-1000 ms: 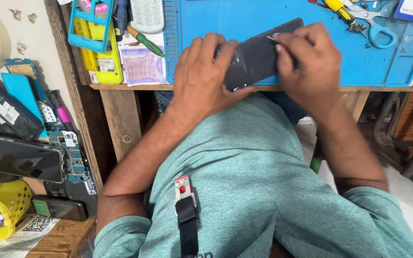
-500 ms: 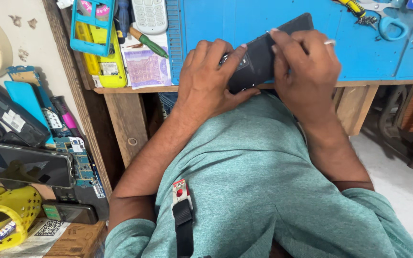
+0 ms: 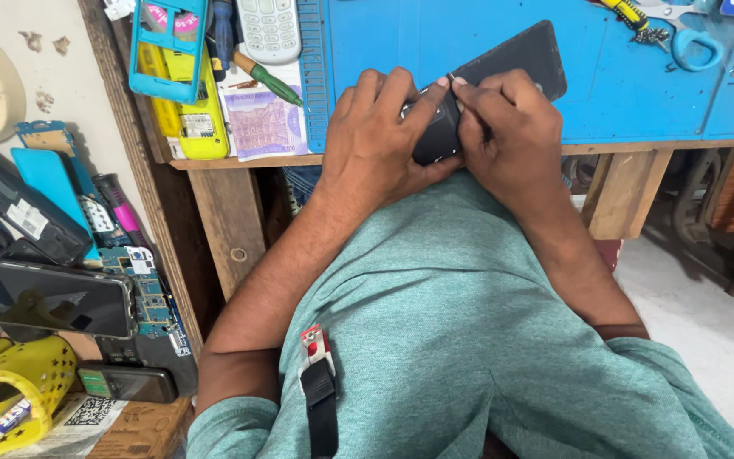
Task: The person uses a small metal tool to pry and separate the back cover of a smartphone. They work along the edges and around the camera module, repeatedly inserting the tool to loosen the casing.
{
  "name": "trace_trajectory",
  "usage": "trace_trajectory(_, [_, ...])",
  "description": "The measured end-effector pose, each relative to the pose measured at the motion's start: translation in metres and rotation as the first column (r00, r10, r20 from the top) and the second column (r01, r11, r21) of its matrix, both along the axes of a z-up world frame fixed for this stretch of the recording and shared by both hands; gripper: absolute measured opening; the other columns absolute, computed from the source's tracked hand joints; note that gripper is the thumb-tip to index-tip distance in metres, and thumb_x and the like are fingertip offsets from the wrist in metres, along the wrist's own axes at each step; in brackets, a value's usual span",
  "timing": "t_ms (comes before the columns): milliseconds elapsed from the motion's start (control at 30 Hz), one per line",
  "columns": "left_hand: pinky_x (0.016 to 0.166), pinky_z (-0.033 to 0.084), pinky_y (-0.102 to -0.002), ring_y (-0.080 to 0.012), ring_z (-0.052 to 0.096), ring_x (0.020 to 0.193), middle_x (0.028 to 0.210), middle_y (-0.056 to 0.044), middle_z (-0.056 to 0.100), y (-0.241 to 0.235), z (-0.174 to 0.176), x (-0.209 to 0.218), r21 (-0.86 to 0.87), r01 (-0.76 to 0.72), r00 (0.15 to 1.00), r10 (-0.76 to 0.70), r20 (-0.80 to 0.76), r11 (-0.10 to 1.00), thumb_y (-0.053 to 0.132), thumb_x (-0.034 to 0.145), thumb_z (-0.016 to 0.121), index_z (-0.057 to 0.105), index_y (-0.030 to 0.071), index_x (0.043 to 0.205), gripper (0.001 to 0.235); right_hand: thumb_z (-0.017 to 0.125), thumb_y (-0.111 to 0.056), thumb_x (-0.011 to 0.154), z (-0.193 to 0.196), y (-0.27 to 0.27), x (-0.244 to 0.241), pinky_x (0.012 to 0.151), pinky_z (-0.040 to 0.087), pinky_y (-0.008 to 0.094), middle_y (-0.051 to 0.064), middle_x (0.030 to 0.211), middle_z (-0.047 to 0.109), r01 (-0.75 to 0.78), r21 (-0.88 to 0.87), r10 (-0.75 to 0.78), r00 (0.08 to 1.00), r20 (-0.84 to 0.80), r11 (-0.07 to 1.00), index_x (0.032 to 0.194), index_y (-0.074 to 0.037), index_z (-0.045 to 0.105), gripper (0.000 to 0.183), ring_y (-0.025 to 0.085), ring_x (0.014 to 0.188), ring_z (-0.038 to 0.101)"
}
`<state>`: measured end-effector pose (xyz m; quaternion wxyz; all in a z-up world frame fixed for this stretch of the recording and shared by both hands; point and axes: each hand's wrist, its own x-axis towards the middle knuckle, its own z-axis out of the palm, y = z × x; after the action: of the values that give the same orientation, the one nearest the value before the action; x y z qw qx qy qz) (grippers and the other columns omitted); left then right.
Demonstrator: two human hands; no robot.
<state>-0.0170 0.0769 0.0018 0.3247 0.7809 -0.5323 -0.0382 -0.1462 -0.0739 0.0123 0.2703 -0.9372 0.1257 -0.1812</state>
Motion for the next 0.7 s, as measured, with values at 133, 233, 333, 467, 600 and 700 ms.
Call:
trace_trajectory(133, [0.075, 0.049, -0.039, -0.0242, 0.054, 0.096, 0.104, -0.004, 0.054, 0.002, -0.004, -0.002, -0.015, -0.002, 1.0, 0.002, 0.023, 1.0, 0.047, 0.066, 0.097, 0.071, 0.009, 0.128, 0.076, 0.074, 0.003, 0.099, -0.004, 0.005, -0.003, 0.074, 0.053, 0.038, 0.012, 0.102, 0.063, 0.036, -0.046, -0.036, 0.999, -0.012, 0.998, 0.119, -0.003, 0.075, 0.021, 0.027, 0.086, 0.065])
trace_trajectory(233, [0.074, 0.049, -0.038, -0.0235, 0.053, 0.094, 0.103, -0.004, 0.053, 0.001, -0.003, -0.002, -0.017, -0.005, 1.0, 0.005, 0.027, 1.0, 0.048, 0.068, 0.097, 0.072, 0.009, 0.127, 0.075, 0.072, 0.005, 0.097, -0.005, 0.004, -0.001, 0.072, 0.054, 0.036, 0.012, 0.101, 0.063, 0.055, -0.024, -0.055, 0.998, 0.023, 0.998, 0.118, -0.001, 0.075, 0.021, 0.025, 0.083, 0.066])
trace_trajectory(333, [0.075, 0.049, -0.039, -0.0245, 0.054, 0.095, 0.103, -0.004, 0.053, 0.001, -0.003, -0.002, -0.02, -0.009, 1.0, 0.009, 0.012, 1.0, 0.051, 0.067, 0.096, 0.072, 0.009, 0.126, 0.076, 0.073, 0.006, 0.101, -0.006, -0.001, -0.002, 0.069, 0.053, 0.035, 0.013, 0.102, 0.063, 0.092, -0.007, -0.092, 0.996, 0.021, 0.996, 0.117, 0.0, 0.074, 0.018, 0.024, 0.08, 0.066])
trace_trajectory(467, [0.076, 0.049, -0.039, -0.0249, 0.053, 0.094, 0.103, -0.005, 0.053, 0.002, -0.001, -0.002, -0.022, -0.009, 1.0, 0.009, 0.014, 1.0, 0.054, 0.07, 0.097, 0.072, 0.009, 0.126, 0.076, 0.071, 0.009, 0.101, -0.009, -0.007, -0.006, 0.07, 0.053, 0.034, 0.014, 0.102, 0.063, 0.12, 0.008, -0.12, 0.992, 0.045, 0.993, 0.112, 0.002, 0.073, 0.014, 0.023, 0.079, 0.066])
trace_trajectory(600, [0.076, 0.048, -0.039, -0.0246, 0.053, 0.094, 0.102, -0.004, 0.053, 0.001, 0.001, -0.001, -0.02, -0.001, 1.0, 0.002, 0.007, 1.0, 0.054, 0.067, 0.096, 0.072, 0.009, 0.127, 0.078, 0.072, 0.011, 0.103, -0.009, -0.018, -0.007, 0.068, 0.052, 0.033, 0.014, 0.102, 0.065, 0.163, 0.015, -0.164, 0.984, 0.064, 0.986, 0.113, 0.003, 0.073, 0.013, 0.022, 0.078, 0.067])
trace_trajectory(700, [0.077, 0.049, -0.04, -0.0254, 0.053, 0.094, 0.103, -0.004, 0.053, 0.002, 0.001, -0.002, -0.025, -0.007, 1.0, 0.007, 0.009, 1.0, 0.052, 0.065, 0.096, 0.072, 0.01, 0.126, 0.078, 0.072, 0.009, 0.103, -0.009, -0.016, -0.007, 0.067, 0.052, 0.033, 0.014, 0.103, 0.065, 0.167, 0.039, -0.169, 0.984, 0.05, 0.985, 0.117, 0.002, 0.074, 0.017, 0.022, 0.078, 0.066])
